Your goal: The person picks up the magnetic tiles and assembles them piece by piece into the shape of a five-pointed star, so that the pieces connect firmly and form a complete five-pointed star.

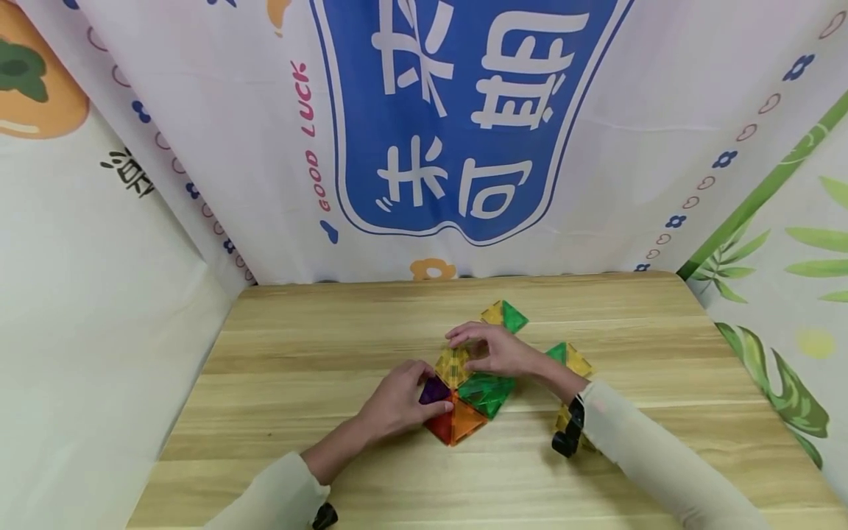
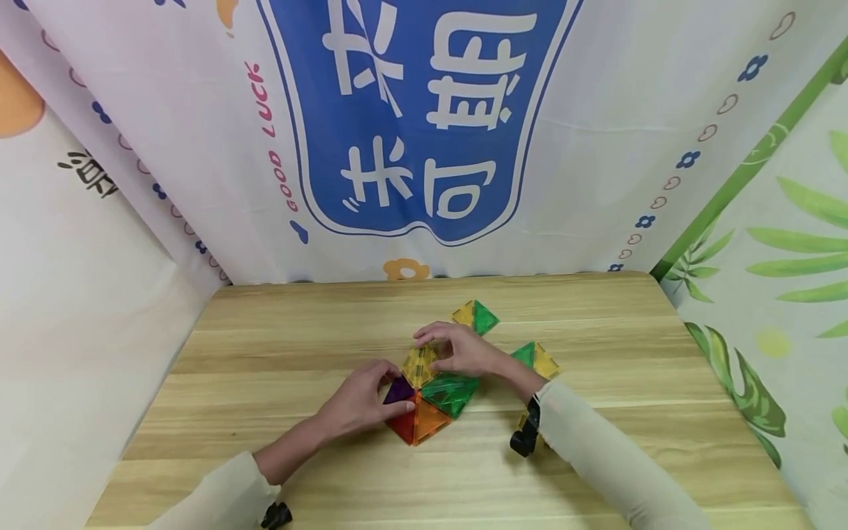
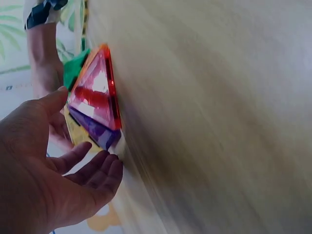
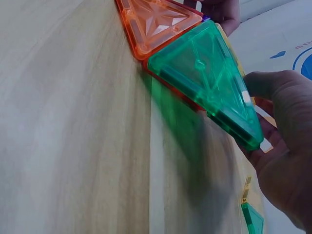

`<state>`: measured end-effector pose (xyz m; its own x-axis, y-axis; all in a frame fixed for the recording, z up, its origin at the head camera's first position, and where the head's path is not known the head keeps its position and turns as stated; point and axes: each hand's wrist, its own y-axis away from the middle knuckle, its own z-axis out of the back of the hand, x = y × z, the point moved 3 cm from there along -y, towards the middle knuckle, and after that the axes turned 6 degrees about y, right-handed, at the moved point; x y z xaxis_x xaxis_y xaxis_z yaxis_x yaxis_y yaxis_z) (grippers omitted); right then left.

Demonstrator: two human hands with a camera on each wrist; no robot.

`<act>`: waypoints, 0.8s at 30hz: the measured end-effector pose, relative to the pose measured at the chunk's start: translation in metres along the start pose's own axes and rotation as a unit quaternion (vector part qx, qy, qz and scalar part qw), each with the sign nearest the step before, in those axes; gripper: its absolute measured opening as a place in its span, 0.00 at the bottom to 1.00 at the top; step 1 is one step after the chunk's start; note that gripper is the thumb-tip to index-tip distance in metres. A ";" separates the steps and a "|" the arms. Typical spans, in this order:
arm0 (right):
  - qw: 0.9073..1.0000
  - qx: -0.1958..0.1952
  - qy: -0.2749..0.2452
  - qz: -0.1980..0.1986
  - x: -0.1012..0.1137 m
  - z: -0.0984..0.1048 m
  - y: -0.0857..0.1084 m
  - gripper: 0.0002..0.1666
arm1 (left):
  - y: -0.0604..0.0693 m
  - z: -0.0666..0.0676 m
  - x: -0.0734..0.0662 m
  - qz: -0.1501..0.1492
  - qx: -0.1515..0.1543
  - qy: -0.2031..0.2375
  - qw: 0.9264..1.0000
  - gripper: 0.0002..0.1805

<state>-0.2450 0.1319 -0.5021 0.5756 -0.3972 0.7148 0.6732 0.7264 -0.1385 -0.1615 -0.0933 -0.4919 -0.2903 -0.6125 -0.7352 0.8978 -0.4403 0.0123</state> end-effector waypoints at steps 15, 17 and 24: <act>0.994 -0.076 0.079 -0.009 0.000 0.008 0.024 0.18 | -0.010 -0.005 0.002 -0.024 -0.018 -0.028 0.999 0.26; 0.992 -0.091 0.088 -0.013 -0.001 0.009 0.029 0.17 | -0.014 -0.001 0.005 -0.028 -0.012 -0.017 0.999 0.24; 0.990 -0.104 0.088 -0.044 0.005 0.009 0.048 0.18 | -0.028 0.012 0.018 -0.062 0.021 0.013 0.998 0.18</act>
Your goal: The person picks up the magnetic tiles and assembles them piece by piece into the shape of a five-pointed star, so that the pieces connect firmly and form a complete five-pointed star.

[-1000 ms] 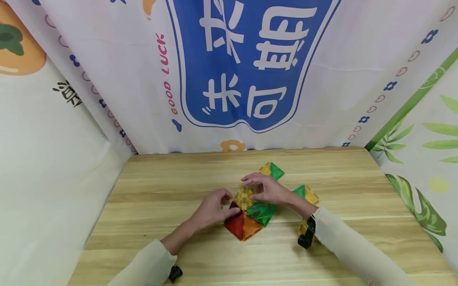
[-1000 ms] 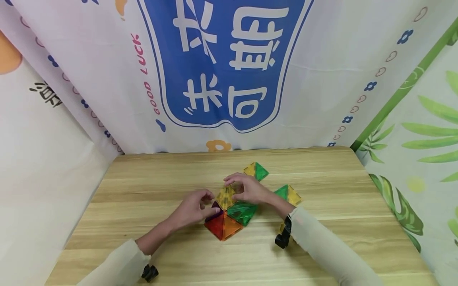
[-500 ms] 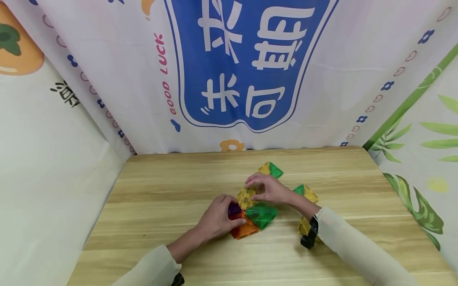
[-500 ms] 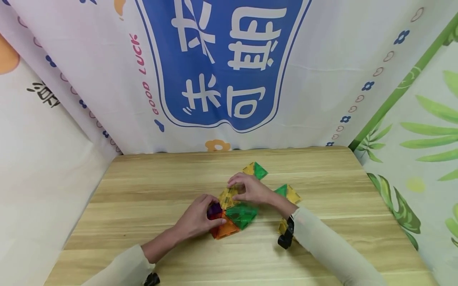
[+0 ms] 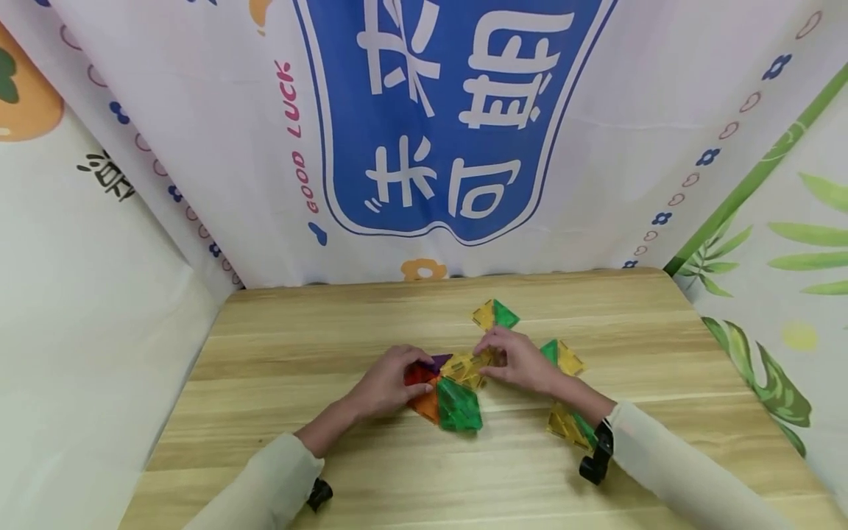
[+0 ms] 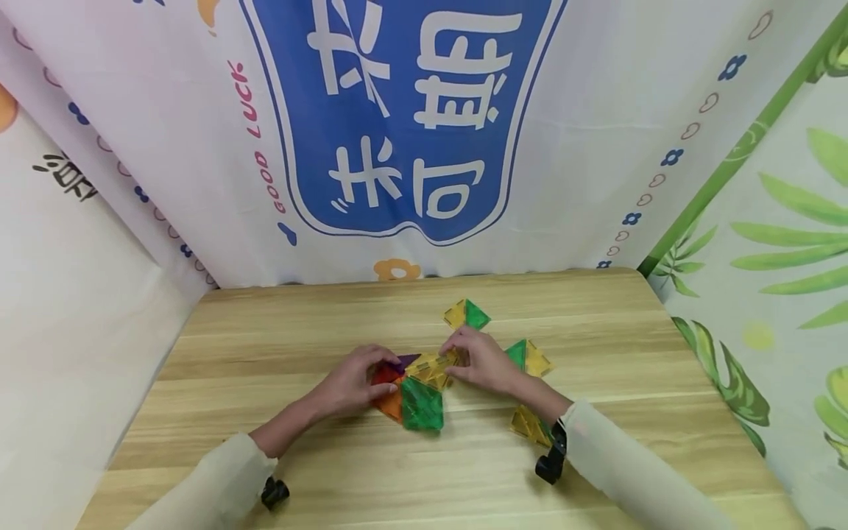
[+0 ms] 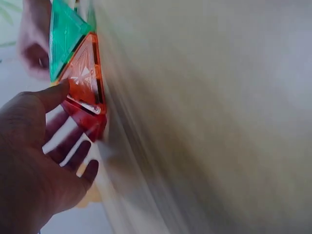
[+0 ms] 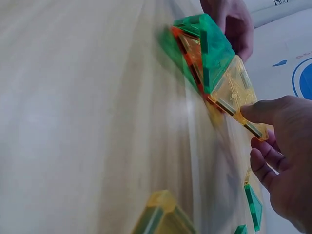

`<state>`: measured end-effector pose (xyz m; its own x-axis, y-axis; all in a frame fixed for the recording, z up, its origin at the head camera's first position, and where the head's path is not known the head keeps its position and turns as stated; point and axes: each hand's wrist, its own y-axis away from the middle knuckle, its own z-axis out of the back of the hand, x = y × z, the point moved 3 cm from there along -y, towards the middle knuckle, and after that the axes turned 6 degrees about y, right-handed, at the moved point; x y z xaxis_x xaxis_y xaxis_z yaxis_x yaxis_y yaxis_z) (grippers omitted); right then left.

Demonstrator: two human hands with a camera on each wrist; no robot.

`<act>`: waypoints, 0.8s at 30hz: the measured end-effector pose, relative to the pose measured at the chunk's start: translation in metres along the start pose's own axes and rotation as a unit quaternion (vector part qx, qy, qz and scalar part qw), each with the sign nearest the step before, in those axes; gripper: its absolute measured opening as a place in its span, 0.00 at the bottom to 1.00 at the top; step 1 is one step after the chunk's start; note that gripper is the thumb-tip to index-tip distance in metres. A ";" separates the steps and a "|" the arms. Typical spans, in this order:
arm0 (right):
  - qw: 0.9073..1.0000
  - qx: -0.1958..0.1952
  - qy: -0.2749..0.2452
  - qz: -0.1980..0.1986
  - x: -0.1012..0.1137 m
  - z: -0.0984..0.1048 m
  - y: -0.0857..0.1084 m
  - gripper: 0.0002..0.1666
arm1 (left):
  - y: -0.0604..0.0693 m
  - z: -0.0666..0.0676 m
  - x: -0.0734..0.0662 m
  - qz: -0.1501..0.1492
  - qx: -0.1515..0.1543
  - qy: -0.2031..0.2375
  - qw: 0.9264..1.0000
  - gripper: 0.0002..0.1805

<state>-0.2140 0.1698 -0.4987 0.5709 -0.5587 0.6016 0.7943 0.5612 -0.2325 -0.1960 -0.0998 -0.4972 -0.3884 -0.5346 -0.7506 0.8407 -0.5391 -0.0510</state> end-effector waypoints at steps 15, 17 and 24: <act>0.999 0.001 0.006 -0.035 -0.004 0.027 0.033 0.16 | -0.010 0.005 -0.038 -0.056 -0.033 0.086 0.994 0.20; 0.999 0.008 0.015 -0.041 -0.008 0.034 0.042 0.15 | -0.013 -0.002 -0.054 -0.074 -0.024 0.085 0.993 0.20; 0.997 0.037 0.033 -0.052 -0.021 0.055 0.076 0.13 | -0.021 -0.039 -0.094 -0.071 0.060 0.053 0.994 0.24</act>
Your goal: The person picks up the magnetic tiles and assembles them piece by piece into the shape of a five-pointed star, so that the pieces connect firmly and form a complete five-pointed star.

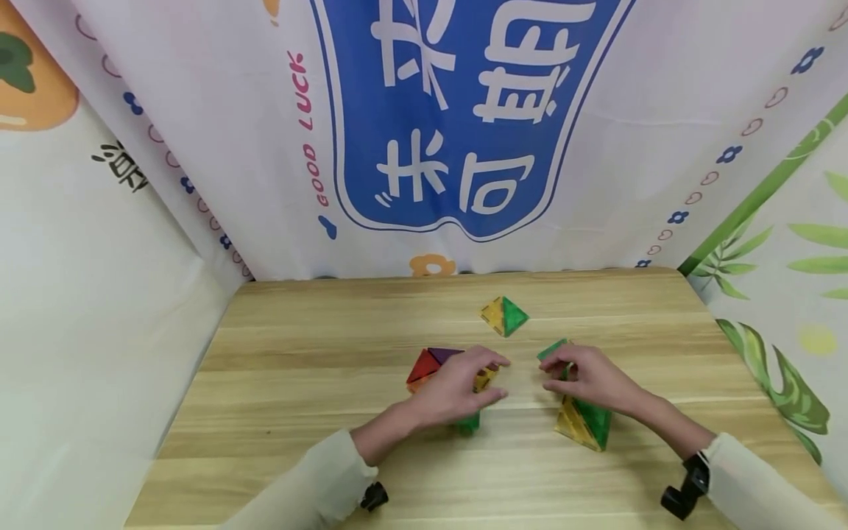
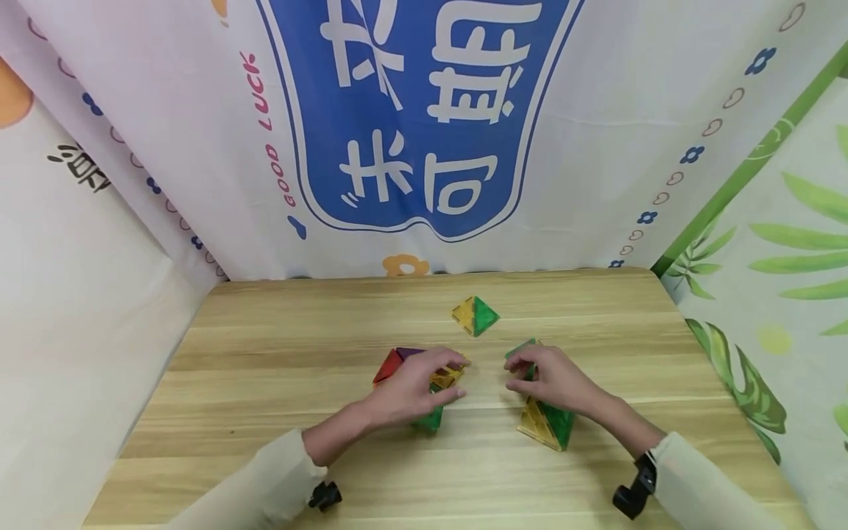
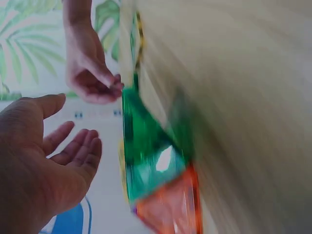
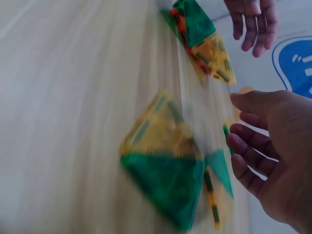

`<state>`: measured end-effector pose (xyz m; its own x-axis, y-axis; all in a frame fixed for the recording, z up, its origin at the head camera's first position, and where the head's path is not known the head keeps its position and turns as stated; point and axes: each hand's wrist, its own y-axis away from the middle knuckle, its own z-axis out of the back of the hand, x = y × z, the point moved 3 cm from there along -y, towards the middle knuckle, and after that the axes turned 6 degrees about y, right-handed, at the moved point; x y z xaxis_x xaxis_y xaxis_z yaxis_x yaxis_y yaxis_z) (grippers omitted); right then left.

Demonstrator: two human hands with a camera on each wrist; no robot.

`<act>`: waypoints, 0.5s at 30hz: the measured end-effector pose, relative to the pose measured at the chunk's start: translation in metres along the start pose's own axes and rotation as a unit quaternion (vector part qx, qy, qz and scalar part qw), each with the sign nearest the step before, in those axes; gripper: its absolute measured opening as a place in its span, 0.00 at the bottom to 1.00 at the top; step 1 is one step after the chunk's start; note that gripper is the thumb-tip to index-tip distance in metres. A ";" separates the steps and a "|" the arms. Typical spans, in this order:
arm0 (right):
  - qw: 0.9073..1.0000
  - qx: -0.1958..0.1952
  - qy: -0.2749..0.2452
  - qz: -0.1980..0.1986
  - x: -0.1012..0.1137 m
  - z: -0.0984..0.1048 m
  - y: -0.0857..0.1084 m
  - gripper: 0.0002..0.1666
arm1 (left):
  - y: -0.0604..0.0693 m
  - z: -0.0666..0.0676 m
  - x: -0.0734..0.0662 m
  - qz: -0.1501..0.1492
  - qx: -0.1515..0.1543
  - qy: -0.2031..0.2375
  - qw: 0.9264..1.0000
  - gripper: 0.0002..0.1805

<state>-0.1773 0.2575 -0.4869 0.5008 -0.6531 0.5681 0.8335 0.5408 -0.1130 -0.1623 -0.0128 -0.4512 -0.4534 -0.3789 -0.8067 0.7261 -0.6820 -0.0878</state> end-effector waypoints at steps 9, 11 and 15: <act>0.999 0.015 0.022 -0.041 -0.016 0.015 0.034 0.14 | -0.015 -0.048 -0.010 0.060 0.072 0.110 0.989 0.29; 0.998 0.016 0.020 -0.050 -0.020 0.018 0.042 0.16 | -0.017 -0.057 -0.010 0.084 0.077 0.147 0.983 0.30; 0.997 0.030 0.017 -0.073 -0.026 0.021 0.054 0.20 | -0.023 -0.071 -0.010 0.121 0.071 0.186 0.972 0.32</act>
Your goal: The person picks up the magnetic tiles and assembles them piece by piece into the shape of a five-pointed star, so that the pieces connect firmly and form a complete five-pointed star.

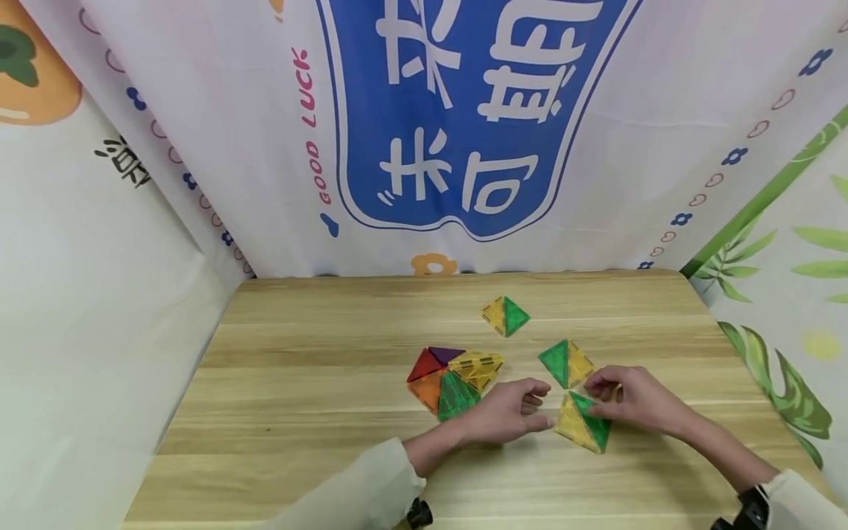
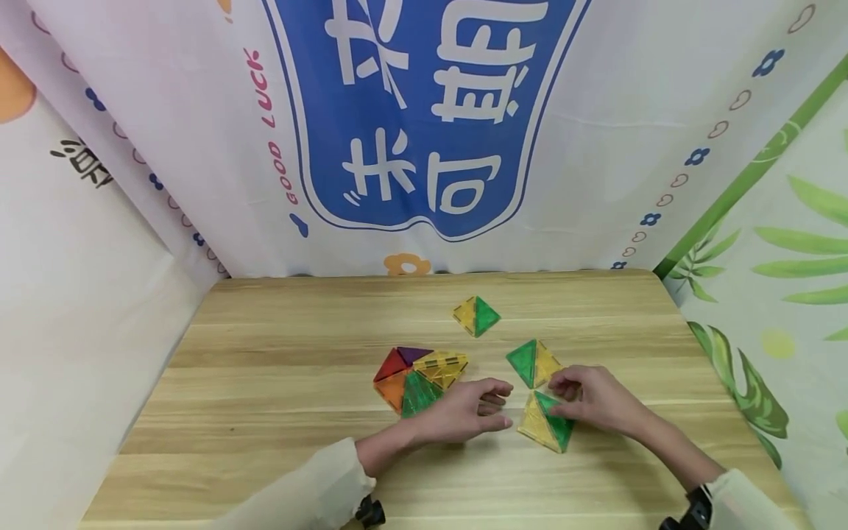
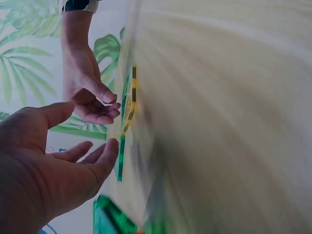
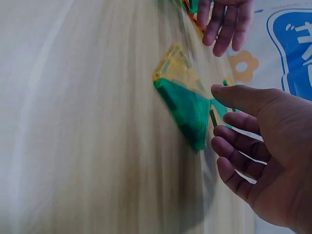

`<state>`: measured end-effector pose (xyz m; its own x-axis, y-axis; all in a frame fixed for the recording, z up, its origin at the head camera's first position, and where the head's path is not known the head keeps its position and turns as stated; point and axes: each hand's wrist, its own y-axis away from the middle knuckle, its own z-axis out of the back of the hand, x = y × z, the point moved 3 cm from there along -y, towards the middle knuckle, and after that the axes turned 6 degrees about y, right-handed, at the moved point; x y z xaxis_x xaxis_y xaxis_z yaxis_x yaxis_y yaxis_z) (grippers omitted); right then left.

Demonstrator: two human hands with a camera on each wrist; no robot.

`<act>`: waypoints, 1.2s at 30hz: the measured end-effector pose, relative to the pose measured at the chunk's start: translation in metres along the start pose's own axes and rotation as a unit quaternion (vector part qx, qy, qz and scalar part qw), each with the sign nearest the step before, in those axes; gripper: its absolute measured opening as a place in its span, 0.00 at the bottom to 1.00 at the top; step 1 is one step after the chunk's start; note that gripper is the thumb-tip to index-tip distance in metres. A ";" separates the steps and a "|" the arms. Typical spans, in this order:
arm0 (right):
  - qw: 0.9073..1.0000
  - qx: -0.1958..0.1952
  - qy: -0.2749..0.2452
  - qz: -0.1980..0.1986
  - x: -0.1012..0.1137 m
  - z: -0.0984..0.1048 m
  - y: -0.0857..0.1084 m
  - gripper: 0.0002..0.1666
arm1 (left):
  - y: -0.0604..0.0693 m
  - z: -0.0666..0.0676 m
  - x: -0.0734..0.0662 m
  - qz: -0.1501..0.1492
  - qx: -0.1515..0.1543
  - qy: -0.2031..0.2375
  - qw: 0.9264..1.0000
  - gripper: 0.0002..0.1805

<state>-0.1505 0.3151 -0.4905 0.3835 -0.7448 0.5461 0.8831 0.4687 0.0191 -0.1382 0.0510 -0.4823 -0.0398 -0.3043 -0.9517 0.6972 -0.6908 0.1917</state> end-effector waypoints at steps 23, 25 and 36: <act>0.998 -0.047 0.030 -0.034 0.012 -0.020 0.028 0.41 | -0.015 -0.020 0.002 0.044 -0.005 0.000 0.999 0.30; 0.998 -0.050 0.028 -0.032 0.013 -0.021 0.029 0.40 | -0.015 -0.021 0.003 0.039 -0.001 0.001 0.999 0.30; 0.997 -0.077 0.016 -0.003 0.015 -0.028 0.031 0.35 | -0.014 -0.023 0.002 0.027 -0.001 0.056 0.998 0.25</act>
<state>-0.1103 0.3053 -0.5050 0.3838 -0.7638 0.5190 0.9157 0.3875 -0.1069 -0.1309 0.0752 -0.4924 0.0788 -0.2664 -0.9606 0.6971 -0.6741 0.2441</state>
